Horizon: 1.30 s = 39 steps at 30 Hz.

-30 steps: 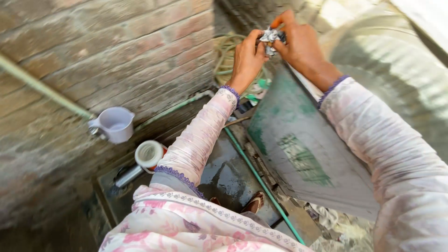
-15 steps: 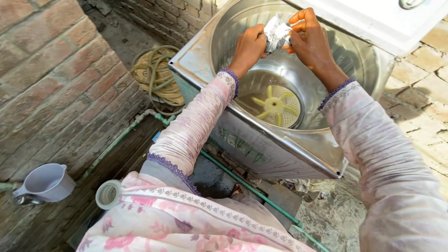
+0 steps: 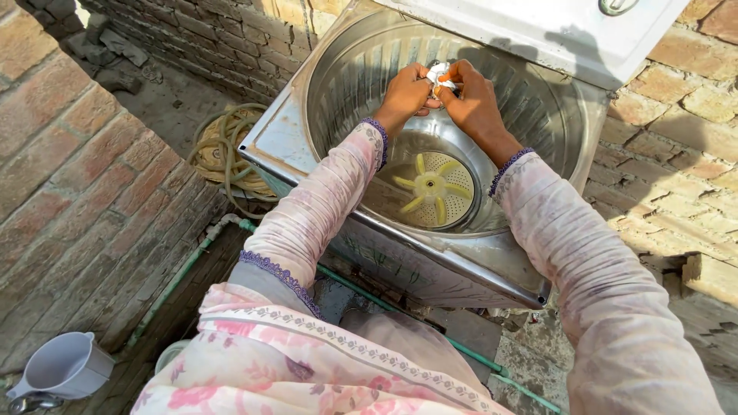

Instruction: Cleaning and repairing the interior components and control panel of a twin-tub washing machine.

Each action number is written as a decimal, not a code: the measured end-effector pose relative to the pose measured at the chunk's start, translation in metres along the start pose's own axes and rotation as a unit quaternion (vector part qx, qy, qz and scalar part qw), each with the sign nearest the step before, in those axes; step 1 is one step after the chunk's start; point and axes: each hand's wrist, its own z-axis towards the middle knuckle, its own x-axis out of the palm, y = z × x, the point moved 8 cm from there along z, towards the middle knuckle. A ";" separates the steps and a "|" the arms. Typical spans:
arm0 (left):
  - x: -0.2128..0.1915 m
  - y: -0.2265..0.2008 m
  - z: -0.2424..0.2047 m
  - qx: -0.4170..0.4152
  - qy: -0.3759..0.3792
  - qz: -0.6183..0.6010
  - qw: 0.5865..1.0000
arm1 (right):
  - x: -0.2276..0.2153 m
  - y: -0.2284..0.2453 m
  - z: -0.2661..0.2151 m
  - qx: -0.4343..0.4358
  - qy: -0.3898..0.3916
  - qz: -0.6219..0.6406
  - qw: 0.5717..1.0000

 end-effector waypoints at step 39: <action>-0.231 -0.024 -0.156 0.215 -0.190 0.260 0.922 | 0.254 0.179 -0.057 -0.181 0.185 -0.127 0.958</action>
